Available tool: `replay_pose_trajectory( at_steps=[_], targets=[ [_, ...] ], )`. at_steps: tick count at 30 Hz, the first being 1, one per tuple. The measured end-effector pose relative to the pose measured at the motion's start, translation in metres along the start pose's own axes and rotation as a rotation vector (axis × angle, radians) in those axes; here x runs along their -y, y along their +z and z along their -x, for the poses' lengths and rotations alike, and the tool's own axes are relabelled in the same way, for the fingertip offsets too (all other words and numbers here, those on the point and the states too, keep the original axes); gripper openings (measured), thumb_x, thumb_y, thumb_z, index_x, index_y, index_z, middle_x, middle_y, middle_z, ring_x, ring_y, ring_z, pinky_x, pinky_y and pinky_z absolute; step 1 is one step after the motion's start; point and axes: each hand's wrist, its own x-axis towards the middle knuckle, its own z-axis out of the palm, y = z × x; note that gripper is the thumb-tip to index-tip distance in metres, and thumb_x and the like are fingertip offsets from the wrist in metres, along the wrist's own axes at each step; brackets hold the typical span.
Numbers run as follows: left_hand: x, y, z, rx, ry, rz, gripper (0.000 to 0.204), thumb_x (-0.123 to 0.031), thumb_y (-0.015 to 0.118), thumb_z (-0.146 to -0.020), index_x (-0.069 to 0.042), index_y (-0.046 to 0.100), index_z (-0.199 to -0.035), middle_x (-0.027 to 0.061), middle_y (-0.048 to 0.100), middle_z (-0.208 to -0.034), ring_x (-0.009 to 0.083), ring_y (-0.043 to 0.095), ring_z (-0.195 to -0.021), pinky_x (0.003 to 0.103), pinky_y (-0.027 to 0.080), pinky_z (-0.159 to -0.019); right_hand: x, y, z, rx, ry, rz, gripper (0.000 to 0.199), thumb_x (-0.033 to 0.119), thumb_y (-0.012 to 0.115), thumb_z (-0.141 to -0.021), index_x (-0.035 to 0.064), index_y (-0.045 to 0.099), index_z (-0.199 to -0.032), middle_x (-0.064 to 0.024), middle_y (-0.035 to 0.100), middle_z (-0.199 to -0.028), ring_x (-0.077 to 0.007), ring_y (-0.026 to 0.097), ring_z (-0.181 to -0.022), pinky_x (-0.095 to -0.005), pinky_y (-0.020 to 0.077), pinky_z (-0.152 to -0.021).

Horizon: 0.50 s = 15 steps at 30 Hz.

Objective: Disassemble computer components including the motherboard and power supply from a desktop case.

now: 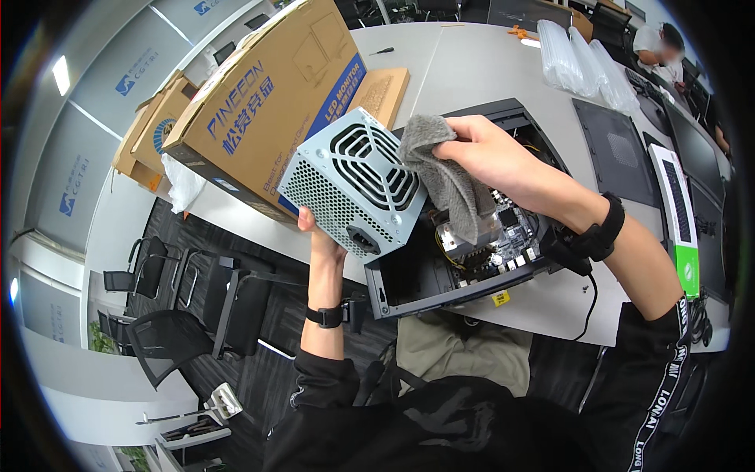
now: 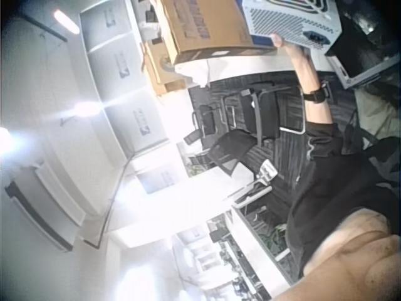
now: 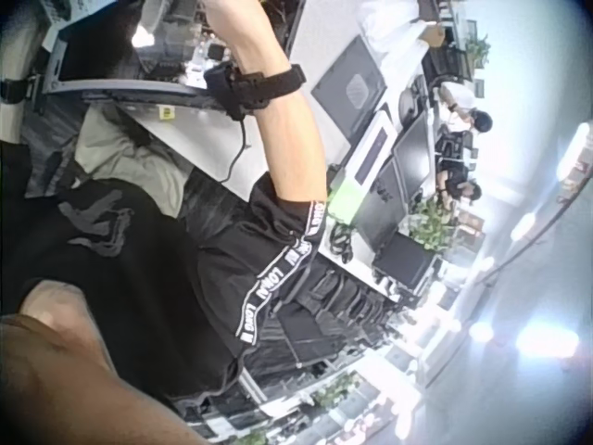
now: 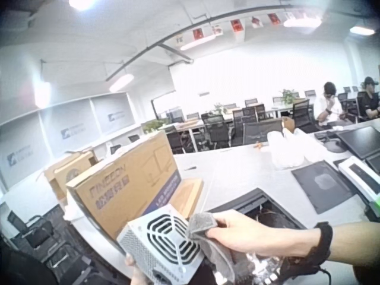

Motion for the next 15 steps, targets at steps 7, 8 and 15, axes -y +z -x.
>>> replay_pose_trajectory(
  at_steps=[7,8,15],
  targets=[
    [-0.003,0.009,0.000,-0.002,0.034,0.063,0.130,-0.085,0.079,-0.064,0.000,0.038,-0.153,0.0191,0.057,-0.142,0.0336,0.063,-0.126,0.049,0.060,-0.103,-0.002,-0.002,-0.001,-0.049,0.027,0.009,0.033,0.011,0.050,-0.100,-0.0029,0.069,-0.124,-0.0068,0.074,-0.102,-0.0105,0.067,-0.087,-0.0304,0.0536,-0.083],
    [-0.003,0.009,0.000,-0.001,0.027,0.057,0.131,-0.085,0.079,-0.064,0.000,0.038,-0.154,0.0193,0.057,-0.142,0.0335,0.063,-0.126,0.049,0.060,-0.103,-0.005,-0.002,-0.001,-0.062,0.010,0.024,0.033,0.011,0.050,-0.100,-0.0027,0.069,-0.124,-0.0064,0.074,-0.101,-0.0102,0.066,-0.086,-0.0303,0.0537,-0.082],
    [-0.005,0.009,0.000,-0.005,0.023,0.050,0.132,-0.085,0.078,-0.065,0.001,0.036,-0.155,0.0201,0.055,-0.145,0.0338,0.062,-0.128,0.049,0.058,-0.105,-0.028,0.005,0.003,-0.020,-0.388,0.430,0.028,0.011,0.055,-0.098,-0.0003,0.071,-0.117,-0.0195,0.074,-0.097,-0.0330,0.072,-0.087,-0.0377,0.0550,-0.084]
  ],
)
